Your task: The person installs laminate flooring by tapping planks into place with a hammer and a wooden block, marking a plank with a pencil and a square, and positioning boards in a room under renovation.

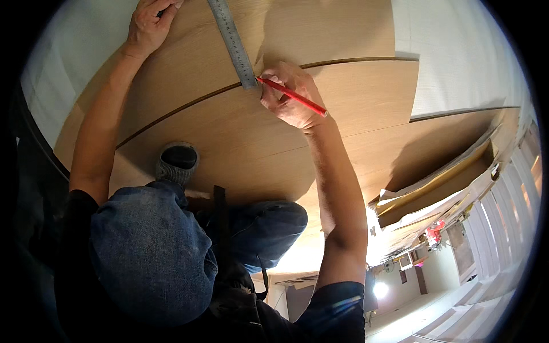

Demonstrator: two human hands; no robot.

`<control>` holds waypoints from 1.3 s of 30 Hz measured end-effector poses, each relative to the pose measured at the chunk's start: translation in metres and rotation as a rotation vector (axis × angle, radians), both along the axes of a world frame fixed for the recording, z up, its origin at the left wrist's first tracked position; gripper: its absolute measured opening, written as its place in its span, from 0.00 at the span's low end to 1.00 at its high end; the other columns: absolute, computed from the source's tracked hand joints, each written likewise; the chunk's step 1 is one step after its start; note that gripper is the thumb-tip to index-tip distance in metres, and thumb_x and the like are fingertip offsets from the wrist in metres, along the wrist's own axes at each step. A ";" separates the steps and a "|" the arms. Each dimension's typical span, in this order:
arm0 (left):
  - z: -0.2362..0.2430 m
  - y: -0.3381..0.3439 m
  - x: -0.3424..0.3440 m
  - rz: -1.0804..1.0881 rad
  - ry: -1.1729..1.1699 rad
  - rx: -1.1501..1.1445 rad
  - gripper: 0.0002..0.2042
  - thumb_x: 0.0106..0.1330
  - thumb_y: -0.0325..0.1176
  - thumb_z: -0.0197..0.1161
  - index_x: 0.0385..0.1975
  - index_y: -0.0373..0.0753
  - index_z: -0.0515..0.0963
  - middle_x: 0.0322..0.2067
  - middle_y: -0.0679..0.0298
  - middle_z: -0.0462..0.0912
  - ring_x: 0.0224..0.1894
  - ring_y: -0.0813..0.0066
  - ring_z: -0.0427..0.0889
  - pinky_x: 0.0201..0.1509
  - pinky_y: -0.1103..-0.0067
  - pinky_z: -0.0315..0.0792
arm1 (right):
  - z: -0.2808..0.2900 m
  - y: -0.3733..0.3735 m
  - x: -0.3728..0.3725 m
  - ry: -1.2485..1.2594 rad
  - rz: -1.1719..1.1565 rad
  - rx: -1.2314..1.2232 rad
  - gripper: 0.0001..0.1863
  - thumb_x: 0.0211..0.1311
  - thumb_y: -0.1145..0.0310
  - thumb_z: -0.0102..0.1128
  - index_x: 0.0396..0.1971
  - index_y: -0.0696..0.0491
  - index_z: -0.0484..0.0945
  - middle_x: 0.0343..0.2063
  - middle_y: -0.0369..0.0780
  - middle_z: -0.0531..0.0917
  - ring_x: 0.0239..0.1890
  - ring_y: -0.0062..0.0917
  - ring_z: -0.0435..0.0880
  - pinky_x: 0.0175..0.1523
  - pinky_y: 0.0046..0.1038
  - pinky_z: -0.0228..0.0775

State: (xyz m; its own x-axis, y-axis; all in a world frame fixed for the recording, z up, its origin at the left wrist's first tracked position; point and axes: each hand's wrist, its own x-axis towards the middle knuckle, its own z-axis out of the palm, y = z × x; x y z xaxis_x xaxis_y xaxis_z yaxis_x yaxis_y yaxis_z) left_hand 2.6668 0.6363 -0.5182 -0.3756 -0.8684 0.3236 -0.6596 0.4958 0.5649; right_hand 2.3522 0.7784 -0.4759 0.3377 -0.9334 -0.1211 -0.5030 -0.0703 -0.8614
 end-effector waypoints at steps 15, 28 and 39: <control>0.000 0.000 0.002 -0.009 0.033 0.013 0.10 0.59 0.18 0.66 0.40 0.37 0.87 0.49 0.50 0.85 0.44 0.55 0.83 0.46 0.68 0.79 | -0.006 -0.015 -0.008 0.030 0.167 -0.001 0.09 0.55 0.80 0.67 0.34 0.53 0.79 0.28 0.38 0.82 0.25 0.25 0.81 0.27 0.25 0.75; 0.002 -0.002 0.000 -0.006 -0.020 0.024 0.12 0.59 0.19 0.65 0.41 0.36 0.88 0.49 0.51 0.85 0.48 0.53 0.82 0.52 0.66 0.78 | -0.003 -0.017 -0.009 0.070 0.161 0.040 0.09 0.54 0.73 0.69 0.34 0.50 0.79 0.26 0.38 0.84 0.27 0.33 0.85 0.33 0.32 0.79; 0.004 -0.003 0.001 -0.038 0.015 0.013 0.12 0.58 0.18 0.63 0.39 0.36 0.87 0.47 0.50 0.84 0.46 0.52 0.82 0.50 0.67 0.77 | -0.005 -0.018 -0.009 0.047 0.193 0.012 0.11 0.54 0.80 0.69 0.36 0.54 0.80 0.31 0.38 0.84 0.29 0.24 0.84 0.30 0.25 0.78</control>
